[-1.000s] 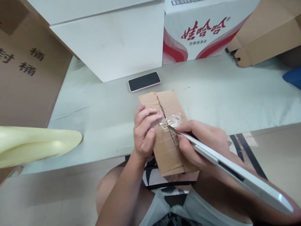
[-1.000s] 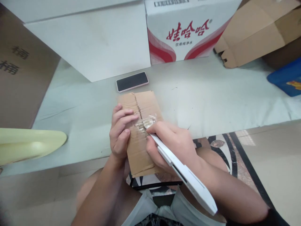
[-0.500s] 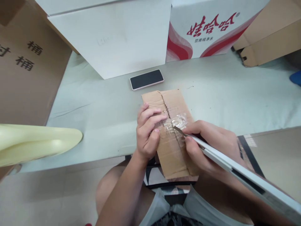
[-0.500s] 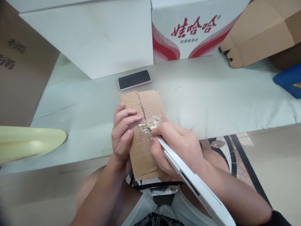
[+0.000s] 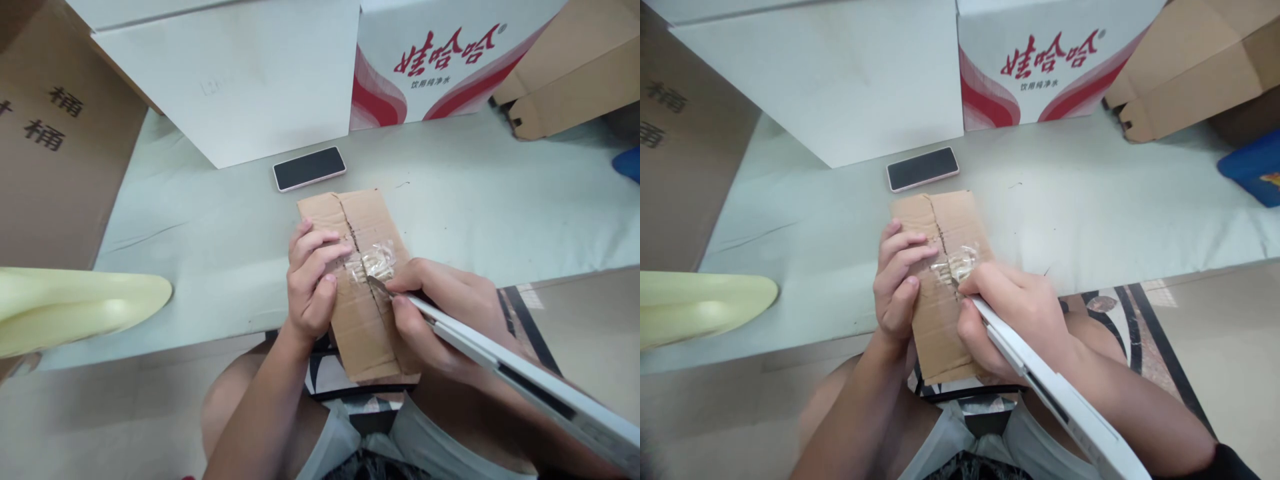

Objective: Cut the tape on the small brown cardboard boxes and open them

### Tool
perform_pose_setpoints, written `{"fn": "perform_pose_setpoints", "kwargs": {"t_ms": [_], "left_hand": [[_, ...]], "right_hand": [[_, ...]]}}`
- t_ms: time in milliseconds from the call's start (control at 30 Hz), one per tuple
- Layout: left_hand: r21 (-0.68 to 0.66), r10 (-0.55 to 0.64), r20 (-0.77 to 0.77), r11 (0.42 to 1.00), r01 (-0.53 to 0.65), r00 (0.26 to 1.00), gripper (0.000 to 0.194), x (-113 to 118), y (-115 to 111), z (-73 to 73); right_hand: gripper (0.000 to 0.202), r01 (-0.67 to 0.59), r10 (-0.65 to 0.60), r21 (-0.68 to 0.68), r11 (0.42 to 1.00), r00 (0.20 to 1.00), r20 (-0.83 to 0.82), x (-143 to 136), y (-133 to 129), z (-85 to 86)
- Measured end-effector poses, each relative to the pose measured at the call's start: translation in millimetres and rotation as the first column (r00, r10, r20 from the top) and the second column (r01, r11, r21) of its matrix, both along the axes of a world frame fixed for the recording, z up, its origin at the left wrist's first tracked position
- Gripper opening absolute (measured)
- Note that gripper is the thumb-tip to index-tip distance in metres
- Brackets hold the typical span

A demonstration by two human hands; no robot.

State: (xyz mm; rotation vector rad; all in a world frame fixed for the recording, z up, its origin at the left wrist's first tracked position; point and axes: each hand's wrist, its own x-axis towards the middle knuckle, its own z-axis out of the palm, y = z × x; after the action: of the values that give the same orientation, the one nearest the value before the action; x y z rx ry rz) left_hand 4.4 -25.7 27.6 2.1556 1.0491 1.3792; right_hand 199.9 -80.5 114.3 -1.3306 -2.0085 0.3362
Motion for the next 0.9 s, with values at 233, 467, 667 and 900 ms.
{"fn": "perform_pose_setpoints", "kwargs": {"t_ms": [233,467,667,900], "left_hand": [[-0.002,-0.028,0.034,1.0,0.029,0.999,0.033,0.5,0.7,0.9],[-0.003,-0.018,0.032,1.0,0.018,0.999,0.034,0.9,0.3,1.3],[-0.008,0.003,0.008,1.0,-0.003,1.0,0.036,0.8,-0.2,0.2],[-0.011,-0.001,0.027,1.0,0.001,1.0,0.036,1.7,-0.4,-0.2]], "right_hand": [[0.013,0.024,-0.024,0.051,0.998,1.0,0.007,-1.5,2.4,-2.4],[0.014,-0.025,0.025,0.008,1.0,1.0,-0.017,1.0,1.5,-0.8],[0.015,-0.042,0.042,-0.011,0.999,0.998,-0.044,2.8,1.3,-0.1],[0.012,0.003,-0.006,-0.018,1.0,0.991,-0.133,-0.1,-2.1,-8.4]]}}
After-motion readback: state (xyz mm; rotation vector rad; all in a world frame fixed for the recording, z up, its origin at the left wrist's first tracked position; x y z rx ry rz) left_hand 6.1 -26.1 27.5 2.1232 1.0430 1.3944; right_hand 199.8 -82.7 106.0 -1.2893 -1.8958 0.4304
